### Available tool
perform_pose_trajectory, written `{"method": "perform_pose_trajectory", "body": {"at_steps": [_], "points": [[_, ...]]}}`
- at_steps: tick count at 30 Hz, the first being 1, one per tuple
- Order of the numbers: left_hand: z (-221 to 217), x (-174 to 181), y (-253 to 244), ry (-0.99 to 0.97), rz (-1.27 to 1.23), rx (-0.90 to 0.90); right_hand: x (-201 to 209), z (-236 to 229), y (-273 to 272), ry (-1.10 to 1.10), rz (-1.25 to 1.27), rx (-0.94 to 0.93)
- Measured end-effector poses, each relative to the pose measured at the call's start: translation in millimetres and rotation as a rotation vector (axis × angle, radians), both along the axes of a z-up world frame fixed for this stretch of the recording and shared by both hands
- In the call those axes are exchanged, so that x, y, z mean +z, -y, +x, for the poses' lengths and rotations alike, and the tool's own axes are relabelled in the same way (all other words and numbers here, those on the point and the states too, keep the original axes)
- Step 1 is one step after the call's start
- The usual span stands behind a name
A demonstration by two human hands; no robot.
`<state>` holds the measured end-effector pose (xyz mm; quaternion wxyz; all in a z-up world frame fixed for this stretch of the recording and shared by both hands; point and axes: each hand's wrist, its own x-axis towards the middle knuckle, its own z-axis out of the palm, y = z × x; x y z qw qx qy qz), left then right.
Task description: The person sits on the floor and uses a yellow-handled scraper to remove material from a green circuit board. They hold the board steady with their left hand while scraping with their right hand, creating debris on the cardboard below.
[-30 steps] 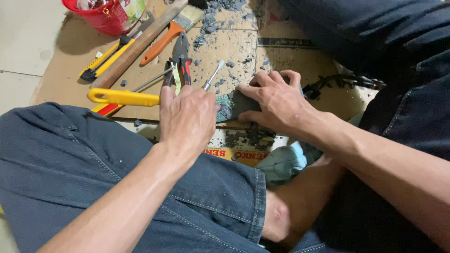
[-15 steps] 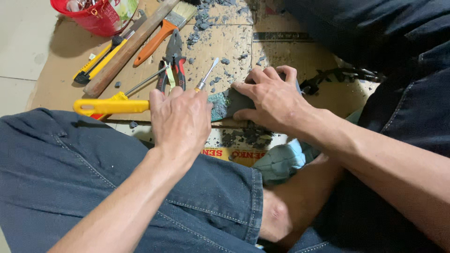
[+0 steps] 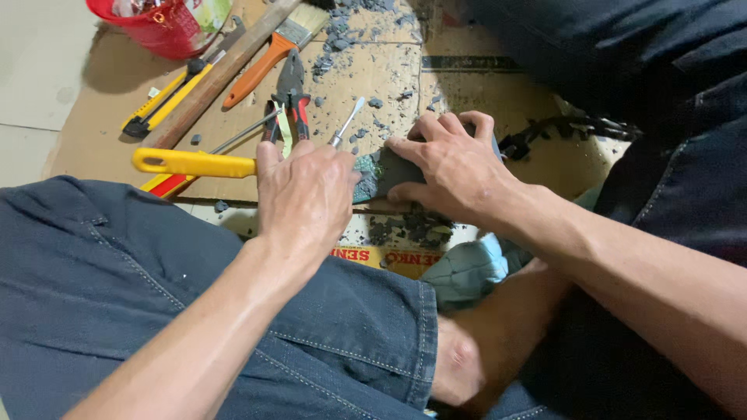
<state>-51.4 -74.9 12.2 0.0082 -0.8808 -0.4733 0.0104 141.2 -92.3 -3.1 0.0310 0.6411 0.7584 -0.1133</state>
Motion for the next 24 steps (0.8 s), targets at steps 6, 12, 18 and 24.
{"method": "perform_pose_trajectory", "body": {"at_steps": [6, 12, 18, 24], "points": [[-10, 1, -19, -0.057, -0.046, -0.161, -4, 0, -1, 0.045, 0.002, 0.012], [-27, -14, -37, -0.079, 0.13, -0.335, -7, 2, -1, 0.045, 0.037, 0.016], [-19, -16, -26, -0.023, 0.115, -0.205, -7, 2, -3, 0.02, 0.037, 0.01], [-12, -27, -22, 0.022, 0.235, -0.27, -7, 0, -1, 0.018, 0.042, 0.004]]}}
